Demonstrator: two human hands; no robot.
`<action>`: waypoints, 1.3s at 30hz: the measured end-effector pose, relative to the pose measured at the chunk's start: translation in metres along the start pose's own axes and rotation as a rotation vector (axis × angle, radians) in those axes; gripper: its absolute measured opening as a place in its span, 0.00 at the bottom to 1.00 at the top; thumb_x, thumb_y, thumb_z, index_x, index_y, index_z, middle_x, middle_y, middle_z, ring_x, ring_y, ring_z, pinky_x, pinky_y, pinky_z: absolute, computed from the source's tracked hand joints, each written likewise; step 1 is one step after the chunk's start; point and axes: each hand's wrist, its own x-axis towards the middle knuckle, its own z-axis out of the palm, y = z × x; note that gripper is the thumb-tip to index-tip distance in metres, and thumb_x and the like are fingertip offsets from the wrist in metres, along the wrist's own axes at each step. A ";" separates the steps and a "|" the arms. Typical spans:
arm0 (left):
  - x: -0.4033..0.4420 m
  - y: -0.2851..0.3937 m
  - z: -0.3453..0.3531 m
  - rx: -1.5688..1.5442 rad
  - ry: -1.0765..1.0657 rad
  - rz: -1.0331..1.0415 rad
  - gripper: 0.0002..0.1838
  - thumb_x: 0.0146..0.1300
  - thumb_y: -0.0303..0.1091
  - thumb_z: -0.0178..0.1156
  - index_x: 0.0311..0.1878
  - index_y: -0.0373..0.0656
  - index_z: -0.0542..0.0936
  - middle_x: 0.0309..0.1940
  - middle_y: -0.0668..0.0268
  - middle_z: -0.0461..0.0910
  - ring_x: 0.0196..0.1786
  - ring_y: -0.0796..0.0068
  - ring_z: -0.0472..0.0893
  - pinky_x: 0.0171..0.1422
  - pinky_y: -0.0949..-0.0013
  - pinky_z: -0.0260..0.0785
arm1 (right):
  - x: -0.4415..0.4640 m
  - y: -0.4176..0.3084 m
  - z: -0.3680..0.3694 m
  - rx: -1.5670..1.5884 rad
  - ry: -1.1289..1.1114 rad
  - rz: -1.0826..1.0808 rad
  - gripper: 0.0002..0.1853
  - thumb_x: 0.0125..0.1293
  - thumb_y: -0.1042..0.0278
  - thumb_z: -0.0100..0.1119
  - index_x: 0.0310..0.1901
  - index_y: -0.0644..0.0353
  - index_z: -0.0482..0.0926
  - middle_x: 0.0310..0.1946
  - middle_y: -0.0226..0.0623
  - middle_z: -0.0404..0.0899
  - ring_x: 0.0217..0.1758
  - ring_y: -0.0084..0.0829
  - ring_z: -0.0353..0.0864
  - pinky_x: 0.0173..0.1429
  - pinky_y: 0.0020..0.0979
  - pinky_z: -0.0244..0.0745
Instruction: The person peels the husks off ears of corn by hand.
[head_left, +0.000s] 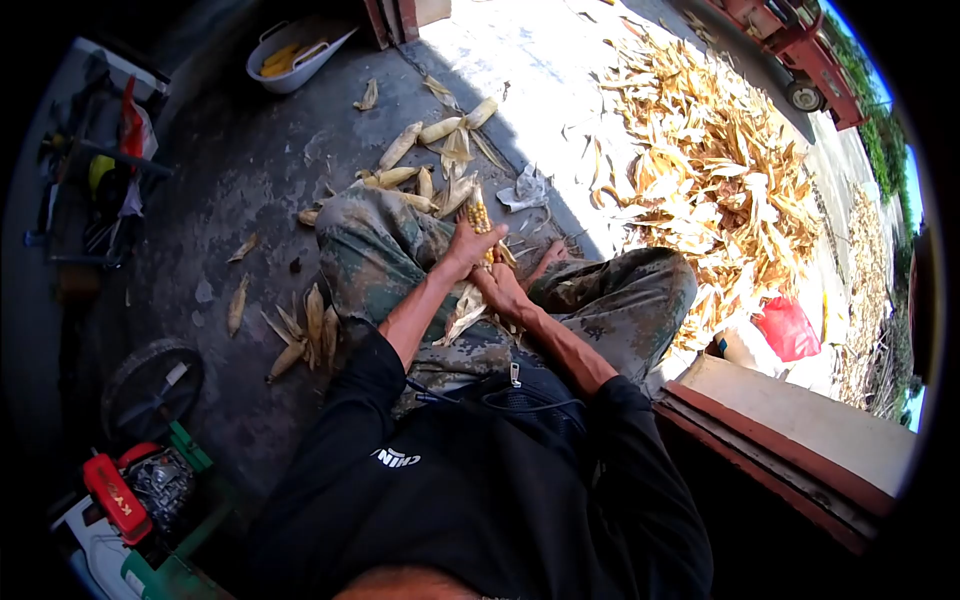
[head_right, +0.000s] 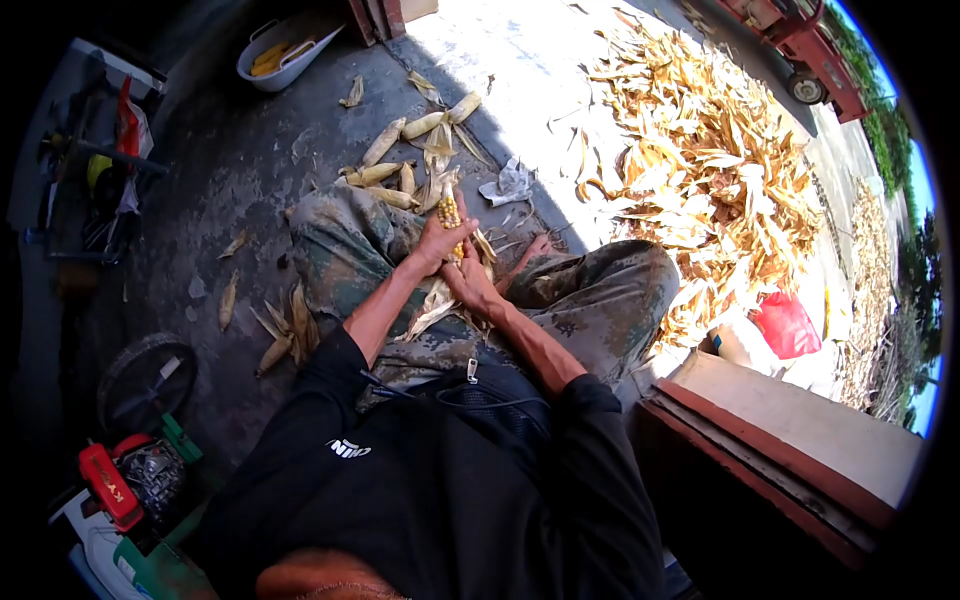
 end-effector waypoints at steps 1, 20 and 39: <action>0.001 -0.002 -0.001 -0.017 0.000 -0.044 0.12 0.59 0.32 0.69 0.36 0.46 0.73 0.28 0.77 0.70 0.30 0.84 0.72 0.32 0.75 0.67 | 0.000 0.001 0.000 -0.006 -0.005 0.010 0.20 0.67 0.55 0.46 0.36 0.68 0.76 0.24 0.37 0.74 0.30 0.28 0.71 0.34 0.36 0.66; 0.006 0.012 -0.017 -0.379 0.065 -0.212 0.18 0.66 0.51 0.62 0.42 0.45 0.75 0.20 0.70 0.75 0.19 0.77 0.76 0.23 0.72 0.69 | 0.018 -0.075 -0.136 -0.627 -0.154 -0.184 0.17 0.65 0.57 0.61 0.37 0.66 0.71 0.27 0.54 0.78 0.32 0.53 0.80 0.36 0.45 0.71; 0.010 -0.031 -0.009 -0.358 -0.020 -0.272 0.21 0.68 0.49 0.58 0.56 0.46 0.75 0.42 0.68 0.78 0.44 0.76 0.79 0.45 0.68 0.74 | 0.038 0.020 -0.066 0.062 -0.316 0.257 0.34 0.65 0.58 0.66 0.66 0.65 0.62 0.47 0.43 0.80 0.48 0.28 0.80 0.52 0.32 0.76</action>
